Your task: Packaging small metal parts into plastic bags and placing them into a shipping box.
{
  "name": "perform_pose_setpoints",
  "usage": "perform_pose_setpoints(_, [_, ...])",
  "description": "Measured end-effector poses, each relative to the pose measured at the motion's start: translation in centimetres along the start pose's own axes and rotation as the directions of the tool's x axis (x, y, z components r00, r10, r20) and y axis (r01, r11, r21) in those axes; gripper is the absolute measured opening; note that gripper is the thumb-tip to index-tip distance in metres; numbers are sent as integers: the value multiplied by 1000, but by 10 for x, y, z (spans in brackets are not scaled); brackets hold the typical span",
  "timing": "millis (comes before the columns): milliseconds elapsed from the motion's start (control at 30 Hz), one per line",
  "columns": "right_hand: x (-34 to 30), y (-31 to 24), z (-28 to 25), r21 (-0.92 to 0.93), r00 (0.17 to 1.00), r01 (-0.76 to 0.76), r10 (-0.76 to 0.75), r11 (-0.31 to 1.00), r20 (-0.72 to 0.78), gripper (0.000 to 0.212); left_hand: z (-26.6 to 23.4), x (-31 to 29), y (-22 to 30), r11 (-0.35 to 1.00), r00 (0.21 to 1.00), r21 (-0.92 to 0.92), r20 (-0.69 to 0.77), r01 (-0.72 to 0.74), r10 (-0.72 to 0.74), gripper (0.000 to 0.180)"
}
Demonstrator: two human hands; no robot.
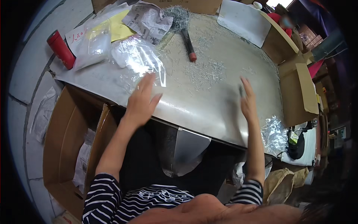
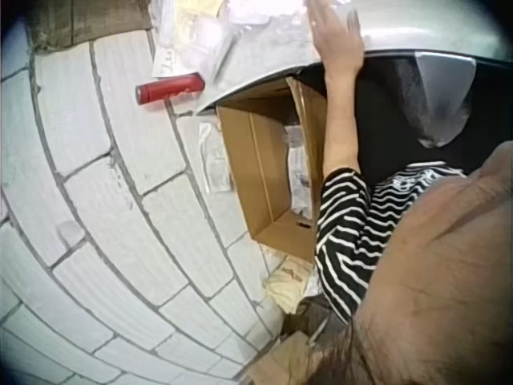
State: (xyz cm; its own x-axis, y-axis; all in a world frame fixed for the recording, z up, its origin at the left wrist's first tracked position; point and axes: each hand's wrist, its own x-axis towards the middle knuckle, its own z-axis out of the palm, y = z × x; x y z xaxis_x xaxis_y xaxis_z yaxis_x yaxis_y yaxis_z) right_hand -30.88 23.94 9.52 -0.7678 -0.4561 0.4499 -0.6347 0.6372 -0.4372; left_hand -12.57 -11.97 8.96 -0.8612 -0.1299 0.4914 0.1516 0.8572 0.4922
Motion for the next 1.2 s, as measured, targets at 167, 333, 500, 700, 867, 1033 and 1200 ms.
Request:
perform_pose_setpoints(167, [90, -6, 130, -248, 957, -157, 209, 956, 202, 56, 32, -8, -19, 959, 948, 284, 309, -13, -79, 73])
perform_pose_setpoints(333, [42, -48, 105, -313, 944, 2, 101, 950, 315, 60, 32, -64, 12, 969, 975, 166, 157, -181, 156, 57])
perform_pose_setpoints(500, [-19, -57, 91, -275, 971, -3, 69, 961, 228, 56, 41, -64, 1, 961, 952, -152, -240, -230, 190, 2])
perform_pose_setpoints(700, [-84, -146, 10, 231, 983, -169, 145, 958, 116, 48, 31, -70, 36, 623, 969, -742, 168, 247, -184, 23])
perform_pose_setpoints(867, [-127, -187, 36, 726, 898, -435, 203, 532, 390, 41, 32, -108, 72, 556, 938, -780, 345, 287, 0, 27])
perform_pose_setpoints(1033, [-174, -186, 40, 667, 871, -484, 244, 567, 426, 10, 28, -133, 78, 663, 869, -670, 491, 333, 59, 13])
perform_pose_setpoints(1200, [-215, -184, 53, 724, 835, -545, 357, 423, 419, 11, 40, -163, 82, 393, 710, -611, 680, 687, -182, 14])
